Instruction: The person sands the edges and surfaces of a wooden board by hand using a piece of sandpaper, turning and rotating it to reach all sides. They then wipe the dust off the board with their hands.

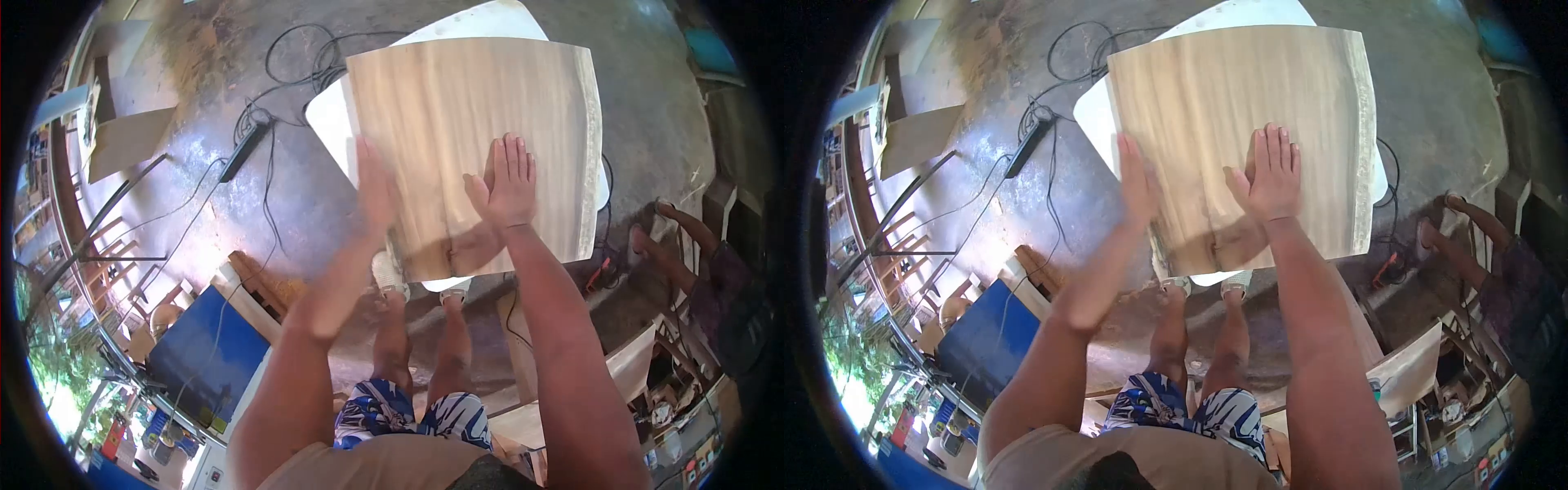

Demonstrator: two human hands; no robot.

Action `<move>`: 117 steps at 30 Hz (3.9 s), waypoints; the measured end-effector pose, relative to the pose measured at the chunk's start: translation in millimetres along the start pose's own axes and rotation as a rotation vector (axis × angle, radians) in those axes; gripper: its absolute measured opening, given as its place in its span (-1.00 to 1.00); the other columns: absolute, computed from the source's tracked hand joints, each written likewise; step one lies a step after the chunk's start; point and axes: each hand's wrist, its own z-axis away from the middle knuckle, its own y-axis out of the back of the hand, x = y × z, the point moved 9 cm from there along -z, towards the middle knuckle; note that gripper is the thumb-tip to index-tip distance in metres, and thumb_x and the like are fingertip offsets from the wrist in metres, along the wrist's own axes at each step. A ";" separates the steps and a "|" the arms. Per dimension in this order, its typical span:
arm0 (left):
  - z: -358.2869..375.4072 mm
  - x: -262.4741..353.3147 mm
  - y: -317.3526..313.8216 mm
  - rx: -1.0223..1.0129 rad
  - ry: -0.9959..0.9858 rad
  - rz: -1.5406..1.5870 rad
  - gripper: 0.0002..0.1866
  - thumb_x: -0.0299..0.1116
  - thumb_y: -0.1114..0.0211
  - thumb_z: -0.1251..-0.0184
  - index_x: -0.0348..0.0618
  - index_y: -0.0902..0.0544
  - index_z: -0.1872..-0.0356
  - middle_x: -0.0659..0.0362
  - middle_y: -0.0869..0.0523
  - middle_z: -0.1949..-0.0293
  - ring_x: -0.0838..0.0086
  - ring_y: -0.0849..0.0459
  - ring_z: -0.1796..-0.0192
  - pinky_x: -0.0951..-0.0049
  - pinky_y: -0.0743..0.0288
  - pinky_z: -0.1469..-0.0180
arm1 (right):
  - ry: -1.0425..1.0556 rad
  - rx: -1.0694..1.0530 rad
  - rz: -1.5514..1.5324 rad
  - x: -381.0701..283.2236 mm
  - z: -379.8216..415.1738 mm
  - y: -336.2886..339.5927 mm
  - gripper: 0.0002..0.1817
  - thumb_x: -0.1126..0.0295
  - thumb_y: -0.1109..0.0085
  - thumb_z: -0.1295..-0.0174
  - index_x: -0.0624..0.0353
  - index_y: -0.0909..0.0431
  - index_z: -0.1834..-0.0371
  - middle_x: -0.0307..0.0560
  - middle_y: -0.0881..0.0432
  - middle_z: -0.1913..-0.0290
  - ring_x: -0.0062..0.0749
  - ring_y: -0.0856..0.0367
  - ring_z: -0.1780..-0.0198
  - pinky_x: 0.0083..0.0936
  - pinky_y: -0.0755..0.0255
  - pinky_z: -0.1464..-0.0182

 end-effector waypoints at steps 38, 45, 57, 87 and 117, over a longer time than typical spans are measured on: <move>81.3 10.7 -13.0 -0.105 0.035 -0.006 -0.30 -0.51 0.06 -0.50 -0.48 0.08 -0.58 -0.35 0.17 -0.61 -0.21 0.17 -0.65 0.02 0.20 -0.66 | -0.011 0.066 -0.079 1.9 2.0 6.4 -0.12 -0.11 -0.19 -0.22 0.22 -0.28 -0.52 0.14 -0.26 -0.57 0.08 -0.18 -0.59 0.13 0.01 -0.57; -179.2 -19.7 10.5 0.078 -0.119 -0.122 -0.37 -0.46 0.03 -0.55 -0.48 -0.05 -0.55 -0.35 0.03 -0.59 -0.18 -0.01 -0.62 0.12 0.08 -0.65 | -0.003 0.059 -0.102 0.3 -7.2 12.4 -0.14 -0.11 -0.14 -0.27 0.25 -0.27 -0.51 0.19 -0.26 -0.56 0.15 -0.18 -0.58 0.14 -0.03 -0.55; -7.8 -9.3 -5.8 -0.042 0.023 -0.188 -0.31 -0.50 0.03 -0.46 -0.44 -0.01 -0.57 -0.26 0.06 -0.62 -0.12 0.15 -0.67 0.05 0.26 -0.67 | -0.029 0.083 -0.190 4.0 -2.4 24.7 -0.26 -0.09 -0.08 -0.31 0.23 -0.41 -0.41 0.18 -0.33 -0.51 0.05 -0.25 -0.55 0.10 -0.10 -0.52; -257.9 195.5 -157.7 -1.003 -0.974 -0.009 -0.33 -0.50 -0.15 -0.44 -0.44 -0.15 -0.52 -0.31 -0.14 -0.55 -0.14 -0.11 -0.60 0.10 -0.08 -0.61 | -0.405 0.023 -0.145 136.5 -58.7 52.3 -0.22 0.01 -0.26 -0.16 -0.04 -0.37 -0.49 -0.09 -0.30 -0.56 -0.12 -0.21 -0.58 0.02 -0.04 -0.58; -269.1 276.3 -240.5 -0.895 -1.015 0.023 -0.33 -0.44 -0.15 -0.49 -0.27 -0.15 -0.56 -0.19 -0.10 -0.59 -0.07 -0.10 -0.61 0.14 -0.09 -0.60 | -0.394 0.061 -0.139 130.2 -57.3 52.8 -0.22 0.01 -0.25 -0.16 -0.01 -0.37 -0.49 -0.10 -0.31 -0.56 -0.13 -0.22 -0.58 0.03 -0.04 -0.58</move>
